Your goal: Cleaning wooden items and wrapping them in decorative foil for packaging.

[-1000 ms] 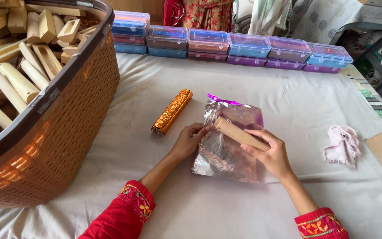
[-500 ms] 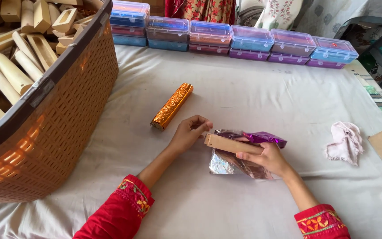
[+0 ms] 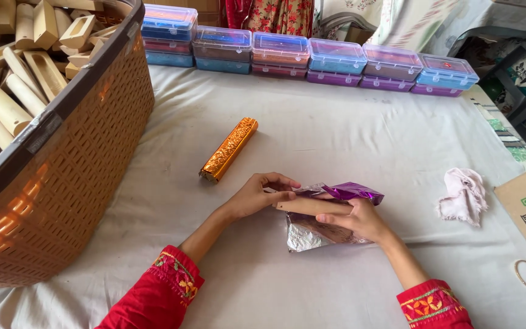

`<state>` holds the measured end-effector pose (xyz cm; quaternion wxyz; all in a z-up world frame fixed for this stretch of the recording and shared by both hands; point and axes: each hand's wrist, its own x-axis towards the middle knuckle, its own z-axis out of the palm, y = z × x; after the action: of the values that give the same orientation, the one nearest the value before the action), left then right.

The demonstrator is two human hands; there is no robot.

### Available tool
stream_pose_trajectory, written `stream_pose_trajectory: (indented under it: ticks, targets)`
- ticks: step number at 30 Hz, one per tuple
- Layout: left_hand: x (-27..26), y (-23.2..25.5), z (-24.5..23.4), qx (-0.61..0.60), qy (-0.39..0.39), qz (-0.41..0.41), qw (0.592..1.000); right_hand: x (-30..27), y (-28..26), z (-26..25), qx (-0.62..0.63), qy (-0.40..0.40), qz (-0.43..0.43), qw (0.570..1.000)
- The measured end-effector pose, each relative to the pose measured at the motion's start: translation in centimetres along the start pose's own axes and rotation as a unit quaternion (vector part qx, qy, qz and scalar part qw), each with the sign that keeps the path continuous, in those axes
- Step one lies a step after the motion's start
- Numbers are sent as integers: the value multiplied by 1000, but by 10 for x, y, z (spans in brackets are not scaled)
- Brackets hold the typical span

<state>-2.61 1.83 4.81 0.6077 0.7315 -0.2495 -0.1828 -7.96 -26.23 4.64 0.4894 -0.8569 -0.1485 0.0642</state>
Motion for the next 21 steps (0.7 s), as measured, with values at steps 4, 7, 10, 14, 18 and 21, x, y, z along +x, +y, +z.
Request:
stream_pose_trajectory:
  ticks: [4,7,10,14,18,21]
  targets:
    - [8,-23,2,-1,-1,27,1000,2,11,0,-4,4,87,996]
    - [11,-28,4,2,28,46,999,2,10,-1,24,7,5,1000]
    - [16,-33,3,-68,74,-30,995,0,1,-2,-8,7,22,1000]
    - [25,-52,-7,-134,176,44,974,-1,-8,-3,-8,35,-37,999]
    - [12,-30,-8,56,223,14,973,4,14,-7,-56,28,-120,991]
    - [10,-25,-4,67,213,-3,975,5,37,-7,-72,35,-152,985]
